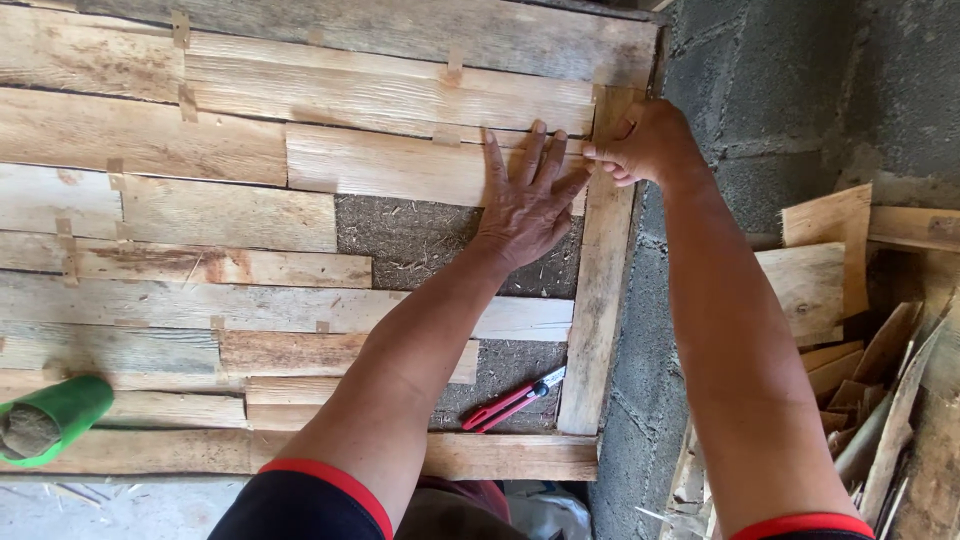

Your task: Measure, cut, and fit wood veneer strips or thin wooden panels onto a frame using a utility knife and adhesive tape.

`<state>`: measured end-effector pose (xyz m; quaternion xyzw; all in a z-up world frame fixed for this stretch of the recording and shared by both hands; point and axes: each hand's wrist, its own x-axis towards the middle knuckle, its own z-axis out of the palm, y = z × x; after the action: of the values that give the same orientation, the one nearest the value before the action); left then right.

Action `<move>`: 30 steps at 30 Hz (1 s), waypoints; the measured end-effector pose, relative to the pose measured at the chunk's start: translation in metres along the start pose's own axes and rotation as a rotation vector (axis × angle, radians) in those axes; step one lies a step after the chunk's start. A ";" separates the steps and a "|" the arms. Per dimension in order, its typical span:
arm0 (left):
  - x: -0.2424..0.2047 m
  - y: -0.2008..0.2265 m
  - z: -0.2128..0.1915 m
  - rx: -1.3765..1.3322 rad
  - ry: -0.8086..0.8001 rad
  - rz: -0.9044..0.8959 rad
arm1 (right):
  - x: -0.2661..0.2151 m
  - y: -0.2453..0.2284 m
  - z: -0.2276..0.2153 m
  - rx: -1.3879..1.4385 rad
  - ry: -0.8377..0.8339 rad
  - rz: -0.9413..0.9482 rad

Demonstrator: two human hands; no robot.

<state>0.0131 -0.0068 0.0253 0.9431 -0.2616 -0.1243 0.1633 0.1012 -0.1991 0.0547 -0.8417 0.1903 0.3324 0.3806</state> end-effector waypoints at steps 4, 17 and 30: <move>0.002 -0.002 0.008 -0.003 0.054 0.019 | -0.009 -0.013 0.003 -0.225 0.036 0.027; 0.002 0.001 0.007 0.116 -0.002 -0.001 | -0.023 -0.002 0.003 -0.097 0.045 0.006; 0.003 0.004 0.001 0.128 -0.035 -0.021 | -0.019 0.015 0.018 -0.369 0.129 -0.078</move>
<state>0.0138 -0.0116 0.0252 0.9520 -0.2618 -0.1254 0.0970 0.0714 -0.1941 0.0517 -0.9234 0.1174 0.2922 0.2196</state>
